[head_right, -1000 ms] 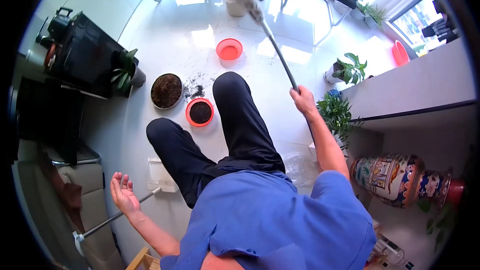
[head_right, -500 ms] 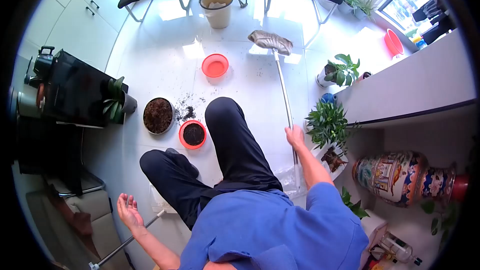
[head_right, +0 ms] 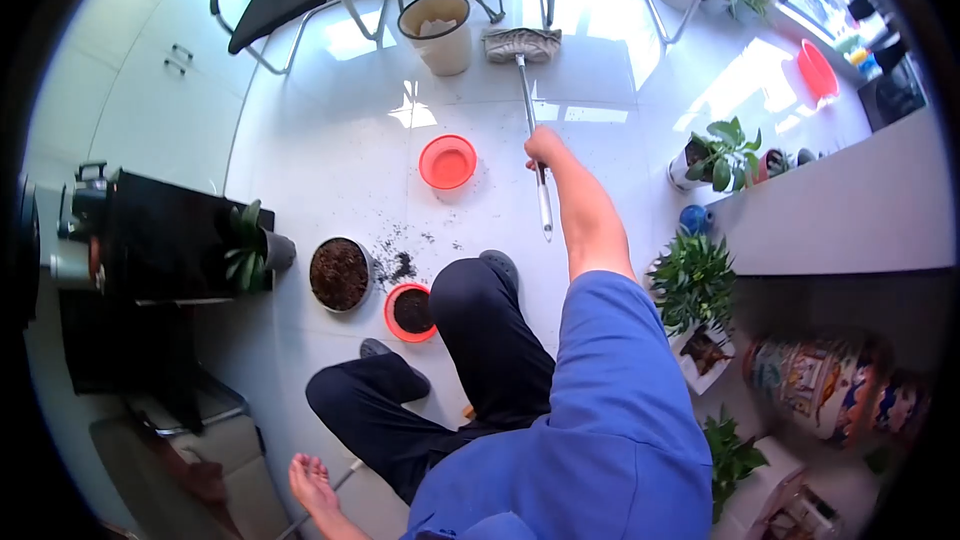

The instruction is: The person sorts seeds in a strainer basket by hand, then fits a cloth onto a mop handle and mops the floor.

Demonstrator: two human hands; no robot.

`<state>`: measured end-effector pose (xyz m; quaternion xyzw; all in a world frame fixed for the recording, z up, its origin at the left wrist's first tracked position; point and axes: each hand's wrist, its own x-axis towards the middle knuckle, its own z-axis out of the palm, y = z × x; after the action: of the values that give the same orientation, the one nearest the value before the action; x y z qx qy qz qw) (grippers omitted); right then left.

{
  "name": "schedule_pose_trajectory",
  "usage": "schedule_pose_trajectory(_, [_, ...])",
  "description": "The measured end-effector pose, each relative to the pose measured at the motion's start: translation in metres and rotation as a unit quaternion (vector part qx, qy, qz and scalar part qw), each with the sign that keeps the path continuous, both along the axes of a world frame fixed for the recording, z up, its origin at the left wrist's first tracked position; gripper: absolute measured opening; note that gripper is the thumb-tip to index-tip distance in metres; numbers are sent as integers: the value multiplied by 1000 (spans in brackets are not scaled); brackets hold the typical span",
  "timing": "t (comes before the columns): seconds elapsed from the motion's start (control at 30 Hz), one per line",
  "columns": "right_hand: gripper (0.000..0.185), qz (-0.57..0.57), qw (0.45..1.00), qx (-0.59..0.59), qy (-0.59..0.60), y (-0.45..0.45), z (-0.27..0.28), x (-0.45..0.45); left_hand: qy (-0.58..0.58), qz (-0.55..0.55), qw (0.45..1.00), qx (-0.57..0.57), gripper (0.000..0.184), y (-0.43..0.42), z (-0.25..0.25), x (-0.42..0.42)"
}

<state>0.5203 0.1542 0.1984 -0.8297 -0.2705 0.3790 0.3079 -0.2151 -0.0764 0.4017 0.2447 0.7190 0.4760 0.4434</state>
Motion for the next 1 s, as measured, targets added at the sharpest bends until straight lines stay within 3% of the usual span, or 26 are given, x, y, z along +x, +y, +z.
schedule_pose_trajectory(0.07, [24,-32,999,-16,-9,-33,19,-21,5,-10,1000,-8,30,3,1,1])
schedule_pose_trajectory(0.2, [32,61,993,-25,-99,-140,2,-47,3,-11,999,-32,32,24,-4,8])
schedule_pose_trajectory(0.27, [41,22,999,-40,-21,-205,25,-66,-2,-34,999,-26,33,37,-3,15])
schedule_pose_trajectory(0.33, [48,59,984,3,-167,-270,3,-78,-8,-52,998,-20,33,51,-6,27])
schedule_pose_trajectory(0.5, [48,-27,990,84,-111,-342,32,-104,-11,-80,997,-14,31,69,-6,46])
schedule_pose_trajectory(0.6, [48,-29,991,73,-108,-291,43,-83,-9,-82,996,-21,31,73,-10,47])
schedule_pose_trajectory(0.73, [47,-25,987,118,-107,-159,13,-33,0,-67,997,-29,31,72,-12,48])
schedule_pose_trajectory(0.87, [35,-23,988,90,-121,-7,-8,-4,18,-32,998,-42,31,59,-8,41])
schedule_pose_trajectory(1.0, [26,-70,995,50,-53,97,-13,-7,23,-24,997,-74,28,44,-23,17])
